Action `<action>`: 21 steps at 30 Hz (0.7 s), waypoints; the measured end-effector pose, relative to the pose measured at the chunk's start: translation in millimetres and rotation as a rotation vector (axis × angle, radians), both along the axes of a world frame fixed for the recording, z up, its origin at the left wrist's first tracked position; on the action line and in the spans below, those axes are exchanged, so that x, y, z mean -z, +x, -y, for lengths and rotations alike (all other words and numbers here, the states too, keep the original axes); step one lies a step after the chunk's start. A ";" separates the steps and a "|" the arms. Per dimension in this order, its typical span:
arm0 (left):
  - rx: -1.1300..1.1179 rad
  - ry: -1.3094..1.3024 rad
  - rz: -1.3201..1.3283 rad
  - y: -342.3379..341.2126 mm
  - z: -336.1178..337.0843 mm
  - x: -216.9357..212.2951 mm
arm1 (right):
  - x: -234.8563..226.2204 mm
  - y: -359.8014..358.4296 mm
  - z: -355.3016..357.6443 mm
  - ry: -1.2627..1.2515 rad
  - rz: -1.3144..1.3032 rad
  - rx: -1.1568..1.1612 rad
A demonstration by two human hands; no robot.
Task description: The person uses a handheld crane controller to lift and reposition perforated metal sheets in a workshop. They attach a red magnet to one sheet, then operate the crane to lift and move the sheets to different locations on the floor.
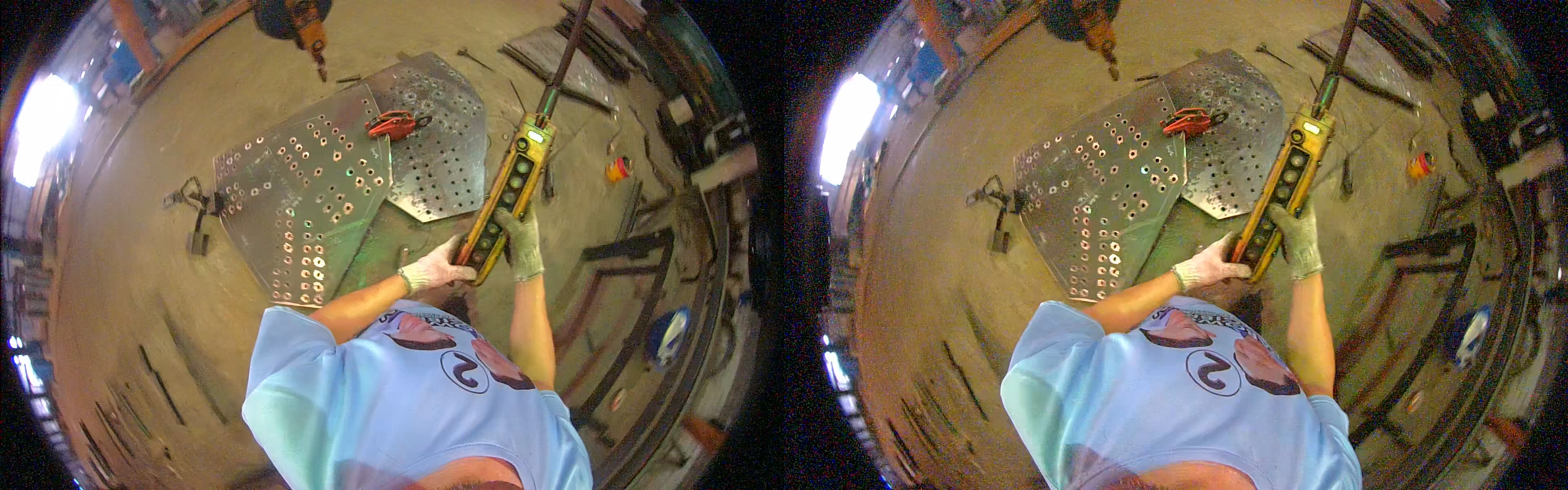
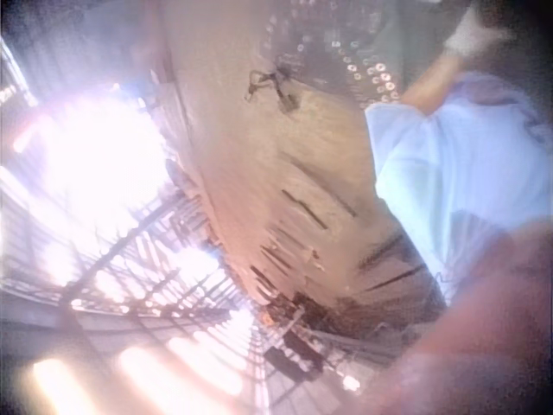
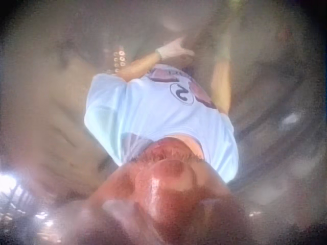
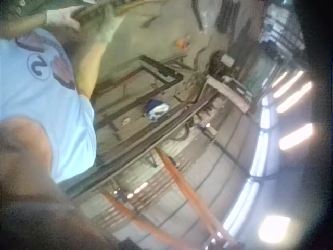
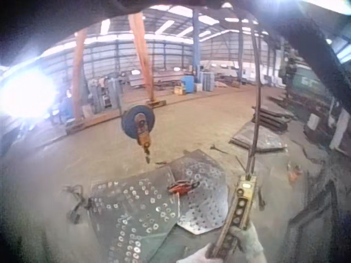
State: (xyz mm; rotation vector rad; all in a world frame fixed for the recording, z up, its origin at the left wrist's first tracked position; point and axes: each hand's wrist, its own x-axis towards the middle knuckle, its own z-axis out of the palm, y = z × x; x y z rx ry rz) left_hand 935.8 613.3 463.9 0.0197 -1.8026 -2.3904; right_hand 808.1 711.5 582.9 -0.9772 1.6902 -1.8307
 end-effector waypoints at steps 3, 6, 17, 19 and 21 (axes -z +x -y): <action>-0.120 0.109 -0.314 10.0 -23.3 22.2 | 1.0 20.2 5.7 0.043 -0.072 0.094; -0.092 0.223 -0.260 18.7 -18.7 -5.5 | -41.3 36.3 14.0 0.131 -0.067 0.041; 0.001 0.264 -0.294 -50.6 -1.4 -30.8 | -65.8 -37.2 29.3 0.207 -0.159 0.149; 0.009 0.272 -0.326 -55.4 3.2 -28.3 | -70.0 -30.3 36.6 0.239 -0.218 0.158; 0.028 0.252 -0.315 -57.4 5.9 -30.4 | -63.1 -33.6 35.5 0.212 -0.277 0.218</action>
